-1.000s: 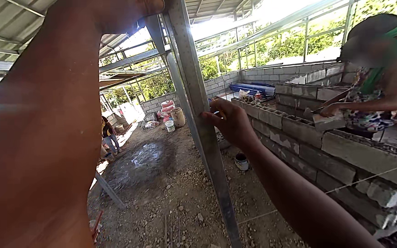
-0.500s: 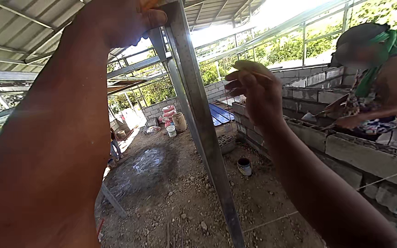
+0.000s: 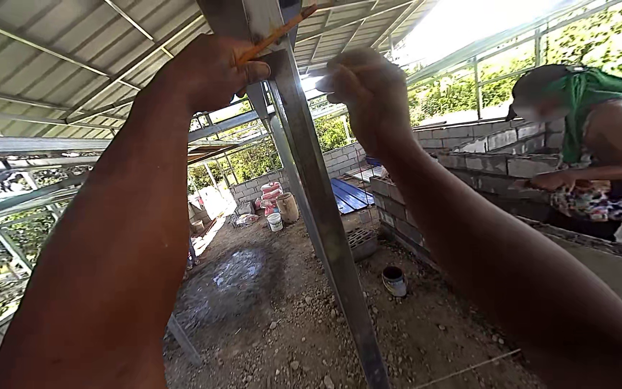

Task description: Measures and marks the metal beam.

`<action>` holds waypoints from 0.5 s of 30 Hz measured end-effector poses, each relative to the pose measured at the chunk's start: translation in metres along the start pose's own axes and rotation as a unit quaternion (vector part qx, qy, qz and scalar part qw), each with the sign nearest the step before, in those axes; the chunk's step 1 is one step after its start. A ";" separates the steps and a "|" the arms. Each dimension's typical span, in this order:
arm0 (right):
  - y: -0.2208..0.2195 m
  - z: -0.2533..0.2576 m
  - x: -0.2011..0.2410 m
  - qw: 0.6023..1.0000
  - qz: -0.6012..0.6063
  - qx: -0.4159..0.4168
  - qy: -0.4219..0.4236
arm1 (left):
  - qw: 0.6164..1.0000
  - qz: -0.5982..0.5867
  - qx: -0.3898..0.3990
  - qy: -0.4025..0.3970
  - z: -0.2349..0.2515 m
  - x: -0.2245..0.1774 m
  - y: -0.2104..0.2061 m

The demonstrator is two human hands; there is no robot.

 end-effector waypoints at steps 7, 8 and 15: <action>-0.018 0.017 -0.015 0.996 0.056 -0.003 -0.064 | 1.000 0.002 -0.002 0.002 -0.002 -0.002 0.002; -0.019 0.018 -0.017 0.996 0.060 0.000 -0.070 | 1.000 0.003 -0.002 0.002 -0.002 -0.002 0.001; -0.025 0.023 -0.015 0.998 0.047 0.020 -0.048 | 1.000 0.005 -0.002 -0.002 -0.002 -0.004 0.002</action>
Point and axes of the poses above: each hand's wrist, its own z-axis towards the middle knuckle, its own y-axis out of the back of the hand, x = y × z, the point moved 7 cm from there along z, towards the middle knuckle, and after that the axes turned 6 degrees about z, right-handed, at the moved point
